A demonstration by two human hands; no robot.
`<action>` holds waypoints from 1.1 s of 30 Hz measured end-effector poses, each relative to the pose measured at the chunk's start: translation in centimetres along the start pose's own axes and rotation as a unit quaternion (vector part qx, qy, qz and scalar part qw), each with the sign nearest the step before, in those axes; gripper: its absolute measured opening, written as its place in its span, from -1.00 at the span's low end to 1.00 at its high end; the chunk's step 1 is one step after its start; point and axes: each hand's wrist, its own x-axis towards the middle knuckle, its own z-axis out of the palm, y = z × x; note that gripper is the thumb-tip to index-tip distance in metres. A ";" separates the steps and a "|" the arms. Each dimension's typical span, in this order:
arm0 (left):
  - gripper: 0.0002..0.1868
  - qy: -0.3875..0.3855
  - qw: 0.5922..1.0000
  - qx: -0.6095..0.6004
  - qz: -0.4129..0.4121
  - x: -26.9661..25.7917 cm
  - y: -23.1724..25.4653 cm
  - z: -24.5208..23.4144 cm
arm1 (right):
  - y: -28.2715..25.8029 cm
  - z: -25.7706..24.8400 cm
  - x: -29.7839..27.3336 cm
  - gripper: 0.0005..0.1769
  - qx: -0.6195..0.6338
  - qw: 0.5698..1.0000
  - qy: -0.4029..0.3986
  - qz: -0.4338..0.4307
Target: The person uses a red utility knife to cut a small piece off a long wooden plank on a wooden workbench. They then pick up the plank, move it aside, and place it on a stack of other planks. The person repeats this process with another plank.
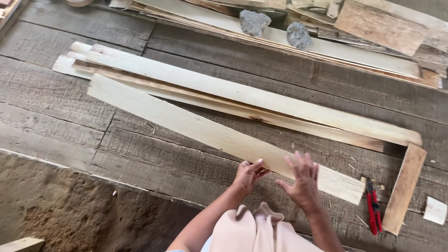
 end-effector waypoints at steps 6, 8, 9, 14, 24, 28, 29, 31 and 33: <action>-0.82 -0.007 0.999 0.028 0.031 1.3 -0.3 0.1 | 4.2 4.8 1.5 0.04 -0.055 0.998 -0.019 -0.024; -0.73 0.030 0.999 0.024 0.013 -1.1 0.9 2.8 | 5.2 4.1 2.3 0.03 -0.049 0.998 -0.035 -0.033; -0.62 0.062 0.998 0.028 -0.012 -2.0 1.9 4.3 | 5.5 3.9 3.2 0.02 -0.043 0.998 -0.046 -0.030; -0.82 -0.021 0.990 0.094 0.098 1.2 1.0 2.5 | 5.7 3.3 6.1 -0.13 0.076 0.991 -0.113 0.007; -0.72 -0.024 0.977 0.164 0.131 -0.4 8.1 1.8 | 1.1 4.4 10.7 -0.16 0.101 0.982 -0.156 0.030; -0.78 -0.026 0.980 0.139 0.142 0.3 14.9 -0.8 | -4.3 7.7 13.5 -0.12 0.075 0.996 -0.029 -0.042; -0.85 0.000 0.988 0.117 0.097 -0.2 17.6 -0.8 | -6.0 8.7 14.5 0.02 0.034 0.997 0.035 -0.064; -0.83 0.027 0.995 0.085 0.051 -2.3 22.1 -1.3 | -8.8 11.1 15.1 0.16 -0.009 0.992 0.092 -0.090; -0.48 0.016 0.997 0.025 0.065 -4.9 27.5 -1.3 | -11.4 13.9 16.1 0.04 -0.080 0.974 0.190 -0.096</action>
